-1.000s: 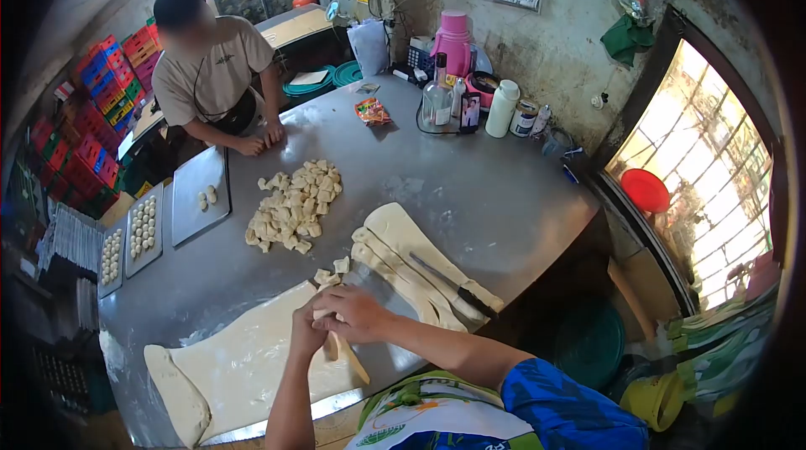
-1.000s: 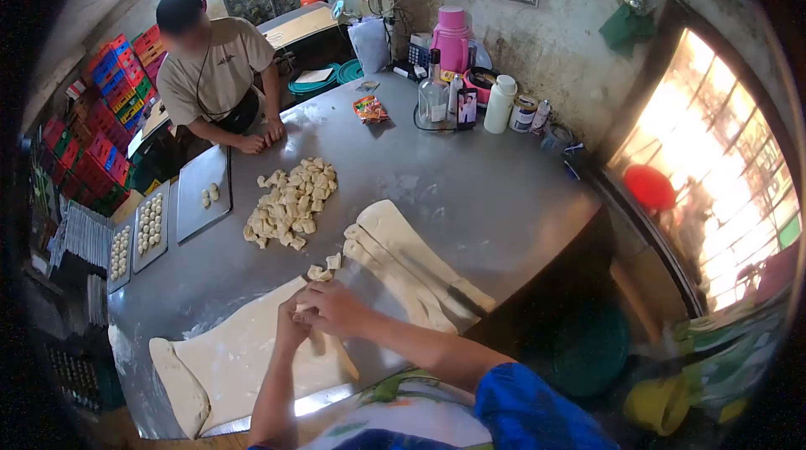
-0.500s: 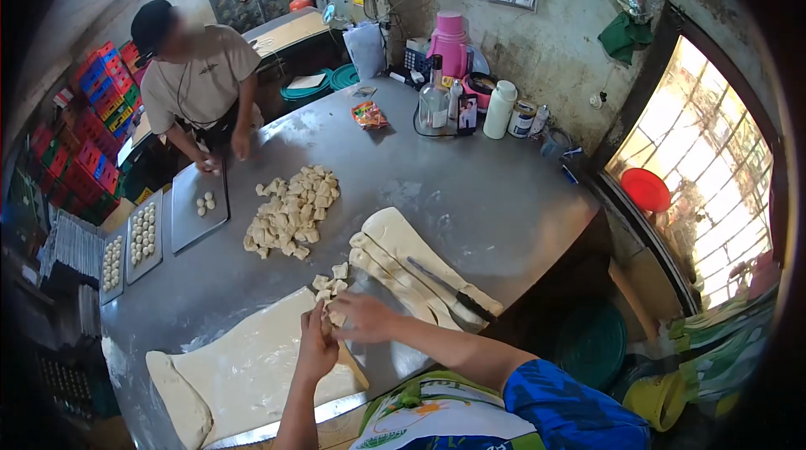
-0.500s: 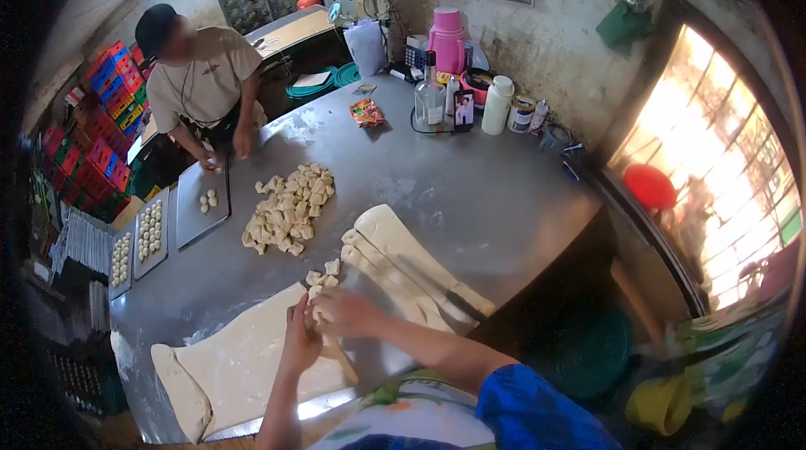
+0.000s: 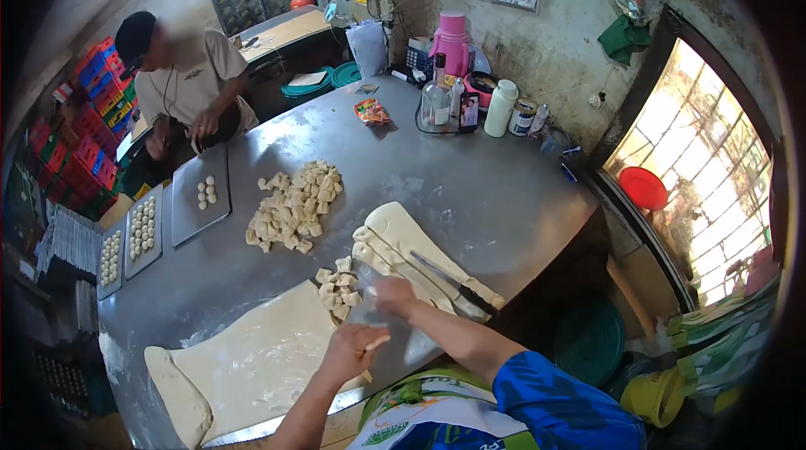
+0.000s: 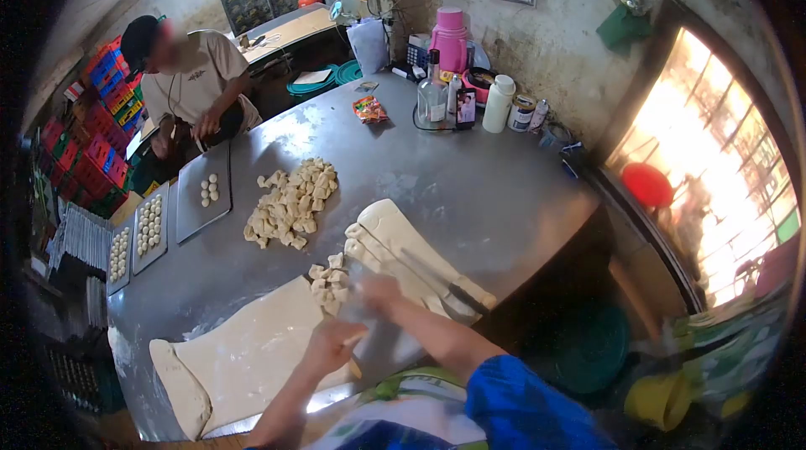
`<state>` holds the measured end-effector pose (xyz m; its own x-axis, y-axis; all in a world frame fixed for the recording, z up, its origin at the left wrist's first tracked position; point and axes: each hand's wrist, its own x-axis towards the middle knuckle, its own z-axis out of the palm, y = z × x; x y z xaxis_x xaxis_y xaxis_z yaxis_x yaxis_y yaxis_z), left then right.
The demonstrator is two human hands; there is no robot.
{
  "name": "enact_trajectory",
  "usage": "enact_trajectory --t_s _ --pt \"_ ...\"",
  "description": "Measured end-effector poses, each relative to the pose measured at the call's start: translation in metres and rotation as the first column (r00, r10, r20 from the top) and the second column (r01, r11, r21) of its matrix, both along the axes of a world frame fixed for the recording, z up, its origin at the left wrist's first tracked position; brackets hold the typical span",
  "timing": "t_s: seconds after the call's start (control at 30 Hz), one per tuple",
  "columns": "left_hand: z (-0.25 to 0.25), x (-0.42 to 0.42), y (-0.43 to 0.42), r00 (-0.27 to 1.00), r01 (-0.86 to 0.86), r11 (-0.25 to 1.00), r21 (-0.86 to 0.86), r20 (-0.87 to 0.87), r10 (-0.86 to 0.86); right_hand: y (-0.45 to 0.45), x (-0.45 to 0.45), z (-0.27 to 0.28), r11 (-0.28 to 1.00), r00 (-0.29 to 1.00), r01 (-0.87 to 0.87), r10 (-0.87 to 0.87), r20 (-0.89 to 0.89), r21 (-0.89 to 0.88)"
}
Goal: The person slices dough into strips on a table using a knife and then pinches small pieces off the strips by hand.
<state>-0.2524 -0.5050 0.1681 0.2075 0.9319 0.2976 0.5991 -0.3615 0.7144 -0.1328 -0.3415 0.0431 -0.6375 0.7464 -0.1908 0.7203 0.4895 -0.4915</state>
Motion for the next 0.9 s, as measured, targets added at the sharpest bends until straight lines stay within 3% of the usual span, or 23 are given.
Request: enact_trajectory --t_s 0.03,0.07,0.17,0.23,0.27,0.33,0.37,0.43,0.5,0.53,0.57,0.6,0.63,0.67,0.7,0.77,0.83,0.9 --pt "-0.001 -0.005 0.004 1.000 -0.011 1.000 0.013 -0.007 0.011 0.004 -0.006 0.006 1.000 1.000 -0.011 0.011 -0.007 0.013" --pt "-0.007 -0.011 0.008 0.981 -0.178 0.984 0.029 0.085 0.175 0.002 -0.009 0.018 0.993 0.981 -0.079 0.094 -0.169 0.089" --pt "-0.032 -0.024 0.007 0.740 -0.596 0.801 -0.057 0.348 0.576 -0.037 -0.003 0.058 0.936 0.758 -0.172 0.325 -0.565 0.308" --pt "-0.033 -0.039 0.015 0.803 -0.528 0.849 -0.018 0.316 0.506 -0.046 -0.009 0.096 0.927 0.710 -0.365 0.339 -0.618 0.088" --pt "-0.032 -0.046 0.016 0.852 -0.463 0.886 0.014 0.281 0.441 -0.051 -0.014 0.102 0.928 0.711 -0.366 0.331 -0.620 0.076" --pt "-0.031 -0.056 0.020 0.930 -0.327 0.940 0.094 0.207 0.303 -0.052 -0.025 0.110 0.924 0.487 -0.363 0.299 -0.821 0.121" --pt "-0.035 -0.053 0.019 0.929 -0.331 0.939 0.097 0.206 0.306 -0.052 -0.025 0.109 0.922 0.484 -0.367 0.304 -0.821 0.125" --pt "-0.045 -0.041 0.016 0.896 -0.406 0.895 -0.184 0.114 0.430 -0.052 -0.024 0.095 0.966 0.614 -0.177 0.257 -0.746 0.188" --pt "-0.052 -0.028 0.011 0.851 -0.476 0.757 -0.448 -0.017 0.525 -0.051 -0.026 0.076 0.965 0.721 0.006 0.176 -0.670 0.261" --pt "-0.048 -0.023 0.009 0.887 -0.456 0.778 -0.433 -0.293 0.357 -0.046 -0.022 0.058 0.959 0.798 0.012 0.161 -0.581 0.282" --pt "-0.041 -0.020 0.010 0.827 -0.430 0.797 -0.424 -0.539 0.159 -0.038 -0.019 0.042 0.950 0.863 0.013 0.147 -0.484 0.312" --pt "-0.030 -0.015 0.007 0.824 -0.440 0.795 -0.419 -0.540 0.171 -0.038 -0.018 0.040 0.948 0.860 0.004 0.159 -0.486 0.318" --pt "-0.017 -0.008 -0.003 0.934 -0.176 0.938 -0.300 -0.352 0.062 -0.039 -0.017 0.039 0.953 0.859 -0.008 0.161 -0.487 0.302" --pt "-0.012 -0.004 -0.011 0.980 0.080 0.991 -0.110 -0.174 -0.099 -0.039 -0.017 0.038 0.958 0.859 -0.023 0.165 -0.485 0.286" --pt "-0.016 -0.009 -0.009 0.981 0.071 0.992 -0.101 -0.175 -0.088 -0.040 -0.016 0.038 0.958 0.855 -0.036 0.176 -0.487 0.283" --pt "-0.039 -0.028 0.002 0.972 -0.230 0.972 -0.047 0.043 0.232 -0.042 -0.016 0.038 0.961 0.844 -0.061 0.194 -0.499 0.270" --pt "-0.058 -0.038 -0.002 0.828 -0.490 0.867 -0.088 0.266 0.495 -0.043 -0.016 0.038 0.972 0.845 -0.066 0.176 -0.505 0.228" --pt "-0.050 -0.041 0.014 0.847 -0.450 0.892 -0.037 0.299 0.440 -0.050 -0.022 0.049 0.941 0.854 -0.289 0.336 -0.397 0.175"
